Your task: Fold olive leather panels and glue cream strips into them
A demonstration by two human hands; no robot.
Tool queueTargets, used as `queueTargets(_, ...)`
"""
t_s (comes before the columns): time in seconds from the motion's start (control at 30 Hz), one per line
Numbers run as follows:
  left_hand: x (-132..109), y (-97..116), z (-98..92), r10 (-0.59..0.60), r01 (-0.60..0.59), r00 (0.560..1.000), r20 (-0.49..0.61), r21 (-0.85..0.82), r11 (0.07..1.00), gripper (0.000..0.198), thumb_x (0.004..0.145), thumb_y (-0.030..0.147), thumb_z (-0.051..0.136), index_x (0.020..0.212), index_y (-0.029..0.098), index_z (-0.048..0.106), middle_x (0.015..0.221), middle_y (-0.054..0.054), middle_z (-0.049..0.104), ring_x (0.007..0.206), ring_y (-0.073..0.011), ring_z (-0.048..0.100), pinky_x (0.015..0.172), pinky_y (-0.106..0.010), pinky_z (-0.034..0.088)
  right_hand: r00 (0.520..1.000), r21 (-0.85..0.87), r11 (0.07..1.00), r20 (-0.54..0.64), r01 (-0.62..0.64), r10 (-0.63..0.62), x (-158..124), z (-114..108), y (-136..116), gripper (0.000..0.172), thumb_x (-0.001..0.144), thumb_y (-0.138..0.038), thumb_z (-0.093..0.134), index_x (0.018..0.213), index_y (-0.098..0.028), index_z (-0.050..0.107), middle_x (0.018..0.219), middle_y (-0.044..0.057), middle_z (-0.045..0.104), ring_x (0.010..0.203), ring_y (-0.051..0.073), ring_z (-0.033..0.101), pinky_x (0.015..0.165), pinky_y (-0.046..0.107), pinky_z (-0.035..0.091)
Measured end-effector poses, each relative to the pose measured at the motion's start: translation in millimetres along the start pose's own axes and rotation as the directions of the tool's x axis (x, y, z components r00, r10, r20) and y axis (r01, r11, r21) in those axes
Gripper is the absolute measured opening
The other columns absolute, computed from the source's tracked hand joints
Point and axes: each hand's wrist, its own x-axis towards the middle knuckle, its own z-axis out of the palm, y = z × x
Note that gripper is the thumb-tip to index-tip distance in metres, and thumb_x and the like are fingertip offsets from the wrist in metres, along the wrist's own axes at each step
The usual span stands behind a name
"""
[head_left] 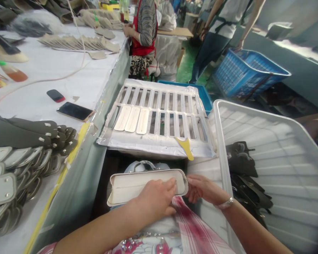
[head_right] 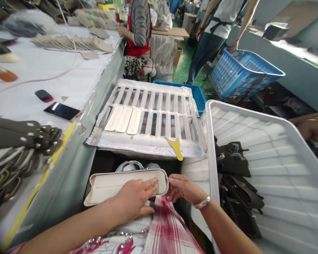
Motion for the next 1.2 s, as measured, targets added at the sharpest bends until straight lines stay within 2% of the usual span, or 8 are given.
queueTargets(0.5,3,-1,-5.1,0.002,0.002,0.999,0.033,-0.094,0.996,0.063,0.073,0.051,0.059,0.121,0.011,0.050,0.131,-0.015,0.048,0.090,-0.0281,0.059,0.075,-0.039,0.049,0.983,-0.487,0.855,-0.121,-0.180,0.139,13,15,-38,0.045,0.071,-0.058,0.059,0.062,-0.018,0.041,0.050,0.001,0.060,0.037,0.012,0.056,0.033,0.020,0.042)
queueTargets(0.7,-66,-8,-28.4,-0.013,-0.113,0.979,-0.201,-0.601,0.791,0.065,0.077,0.044,0.060,0.133,0.020,0.037,0.134,-0.011,0.045,0.113,-0.0239,0.050,0.091,-0.033,0.043,0.988,-0.435,0.891,-0.134,-0.133,0.082,14,9,-17,0.042,0.071,-0.059,0.058,0.063,-0.019,0.048,0.052,0.000,0.056,0.037,0.007,0.049,0.036,0.019,0.038)
queueTargets(0.77,-102,-20,-25.0,-0.367,-0.024,0.872,-0.324,-0.777,0.629,0.037,0.084,0.042,0.051,0.113,0.020,0.053,0.110,-0.007,0.060,0.095,-0.0167,0.057,0.079,-0.026,0.046,0.987,-0.360,0.925,-0.142,-0.121,0.074,19,5,-8,0.042,0.068,-0.059,0.060,0.060,-0.019,0.047,0.050,-0.001,0.053,0.036,0.007,0.044,0.034,0.020,0.032)
queueTargets(0.83,-131,-39,-11.7,-0.754,0.102,0.572,-0.323,-0.884,0.456,0.026,0.087,0.040,0.045,0.079,0.018,0.055,0.072,-0.001,0.057,0.068,-0.0112,0.054,0.064,-0.022,0.044,0.988,-0.318,0.940,-0.125,-0.126,0.090,24,2,-5,0.042,0.064,-0.056,0.066,0.059,-0.019,0.047,0.049,-0.001,0.052,0.036,0.007,0.041,0.033,0.020,0.029)
queueTargets(0.87,-142,-50,-2.6,-0.842,0.141,0.471,-0.264,-0.919,0.367,0.027,0.085,0.041,0.048,0.071,0.017,0.050,0.060,0.003,0.050,0.057,-0.0093,0.049,0.057,-0.021,0.042,0.988,-0.315,0.940,-0.114,-0.132,0.101,24,2,-5,0.041,0.062,-0.054,0.068,0.059,-0.019,0.047,0.049,-0.001,0.052,0.036,0.006,0.041,0.033,0.020,0.028)
queueTargets(0.9,-148,-60,6.8,-0.877,0.156,0.446,-0.177,-0.950,0.271,0.029,0.082,0.042,0.051,0.067,0.018,0.045,0.054,0.005,0.044,0.050,-0.0081,0.044,0.051,-0.020,0.039,0.988,-0.321,0.936,-0.109,-0.142,0.112,24,1,-6,0.040,0.061,-0.052,0.069,0.059,-0.019,0.048,0.049,-0.001,0.052,0.036,0.006,0.040,0.033,0.019,0.027)
queueTargets(1.03,-146,-88,31.6,-0.781,0.177,0.621,0.065,-0.982,0.059,0.038,0.070,0.047,0.062,0.065,0.019,0.036,0.052,0.007,0.043,0.045,-0.0081,0.042,0.043,-0.020,0.037,0.983,-0.357,0.916,-0.092,-0.181,0.159,21,-1,-15,0.039,0.059,-0.051,0.070,0.059,-0.018,0.049,0.052,-0.001,0.055,0.038,0.005,0.044,0.034,0.018,0.031)
queueTargets(1.2,-133,-97,26.1,-0.668,0.303,0.725,0.168,-0.949,0.090,0.032,0.071,0.042,0.059,0.069,0.019,0.037,0.059,0.007,0.044,0.049,-0.0082,0.044,0.047,-0.021,0.037,0.980,-0.490,0.852,-0.031,-0.186,0.196,22,-2,-31,0.043,0.057,-0.054,0.072,0.061,-0.017,0.049,0.058,0.003,0.062,0.042,0.009,0.053,0.036,0.019,0.040)
